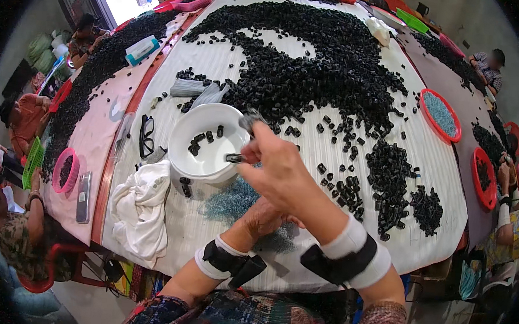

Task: Assembling small plastic components for shoe manufacturing.

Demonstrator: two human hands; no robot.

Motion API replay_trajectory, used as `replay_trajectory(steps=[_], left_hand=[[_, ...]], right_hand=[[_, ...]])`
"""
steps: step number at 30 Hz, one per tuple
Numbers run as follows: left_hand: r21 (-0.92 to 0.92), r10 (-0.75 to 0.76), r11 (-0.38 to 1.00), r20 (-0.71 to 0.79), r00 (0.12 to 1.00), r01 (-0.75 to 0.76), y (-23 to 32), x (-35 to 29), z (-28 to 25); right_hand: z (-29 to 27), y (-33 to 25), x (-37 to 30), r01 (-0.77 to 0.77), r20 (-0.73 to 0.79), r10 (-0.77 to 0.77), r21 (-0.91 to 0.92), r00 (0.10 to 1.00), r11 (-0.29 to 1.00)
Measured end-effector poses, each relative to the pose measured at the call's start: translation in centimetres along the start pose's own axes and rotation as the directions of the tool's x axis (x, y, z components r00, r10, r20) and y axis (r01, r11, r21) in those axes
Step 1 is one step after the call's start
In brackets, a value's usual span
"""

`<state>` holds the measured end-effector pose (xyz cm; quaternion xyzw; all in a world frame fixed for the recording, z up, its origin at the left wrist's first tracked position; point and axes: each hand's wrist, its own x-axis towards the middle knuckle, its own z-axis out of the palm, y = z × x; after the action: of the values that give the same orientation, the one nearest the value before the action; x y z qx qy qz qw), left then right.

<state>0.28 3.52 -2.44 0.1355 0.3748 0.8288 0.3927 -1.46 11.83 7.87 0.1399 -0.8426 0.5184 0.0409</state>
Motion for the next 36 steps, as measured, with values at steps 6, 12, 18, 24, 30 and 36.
replay_trajectory(steps=[6, 12, 18, 24, 30, 36], left_hand=[[-0.004, -0.022, 1.0, -0.057, 0.998, 0.022, 0.9, 0.8, 0.0], [0.004, -0.031, 0.999, -0.159, 0.987, 0.032, 2.1, 0.9, 0.7], [0.006, 0.058, 0.998, -0.218, 0.974, -0.058, 1.9, 0.9, 0.8], [0.002, 0.282, 0.955, -0.33, 0.901, -0.298, 1.8, 0.6, 0.2], [0.116, 0.245, 0.969, -0.386, 0.889, -0.217, 2.0, 0.8, 0.8], [0.129, 0.146, 0.985, -0.3, 0.943, -0.112, 2.0, 0.9, 1.0]], right_hand=[[-2.5, 1.1, -0.7, -0.063, -0.127, 0.056, -0.052, 0.99, 0.997], [-9.3, 5.7, -6.4, -0.167, -0.335, 0.029, -0.393, 0.942, 0.904], [-8.8, 8.8, -8.6, -0.125, -0.267, -0.029, -0.538, 0.963, 0.834], [-6.1, 10.0, -5.3, -0.043, -0.196, -0.106, -0.634, 0.975, 0.772], [-4.1, 10.6, -5.2, -0.038, -0.114, -0.072, -0.75, 0.991, 0.66], [-3.8, 5.4, -5.9, 0.236, -0.194, -0.368, -0.49, 0.909, 0.839]])
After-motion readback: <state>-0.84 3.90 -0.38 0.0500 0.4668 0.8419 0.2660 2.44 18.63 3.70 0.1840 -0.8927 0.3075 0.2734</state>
